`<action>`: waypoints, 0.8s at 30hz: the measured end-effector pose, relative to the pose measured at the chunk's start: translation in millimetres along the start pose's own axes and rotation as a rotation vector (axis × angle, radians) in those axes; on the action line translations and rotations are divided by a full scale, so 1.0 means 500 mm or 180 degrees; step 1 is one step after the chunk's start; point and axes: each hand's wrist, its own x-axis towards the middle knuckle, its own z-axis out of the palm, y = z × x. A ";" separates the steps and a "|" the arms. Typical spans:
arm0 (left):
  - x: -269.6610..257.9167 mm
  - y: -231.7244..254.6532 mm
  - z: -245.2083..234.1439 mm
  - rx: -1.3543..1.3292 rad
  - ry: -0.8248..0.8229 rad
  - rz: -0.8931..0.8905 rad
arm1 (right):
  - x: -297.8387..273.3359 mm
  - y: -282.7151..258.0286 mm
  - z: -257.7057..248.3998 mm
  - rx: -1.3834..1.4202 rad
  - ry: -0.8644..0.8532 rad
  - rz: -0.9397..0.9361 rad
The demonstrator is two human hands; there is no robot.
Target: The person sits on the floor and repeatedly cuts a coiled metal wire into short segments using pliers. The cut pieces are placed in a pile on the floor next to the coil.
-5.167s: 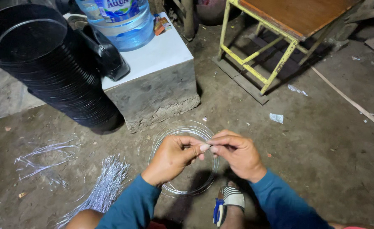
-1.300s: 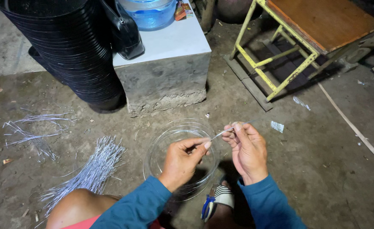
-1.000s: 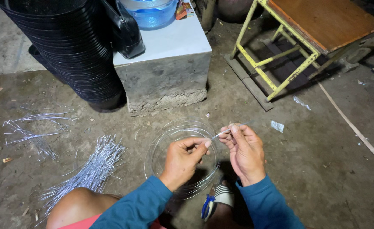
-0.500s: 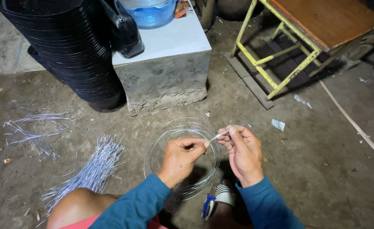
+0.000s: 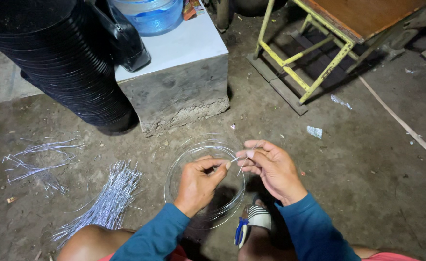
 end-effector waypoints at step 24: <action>0.014 0.018 -0.028 0.0228 0.0985 0.0382 | -0.136 0.009 -0.036 -0.4661 0.0791 -0.0325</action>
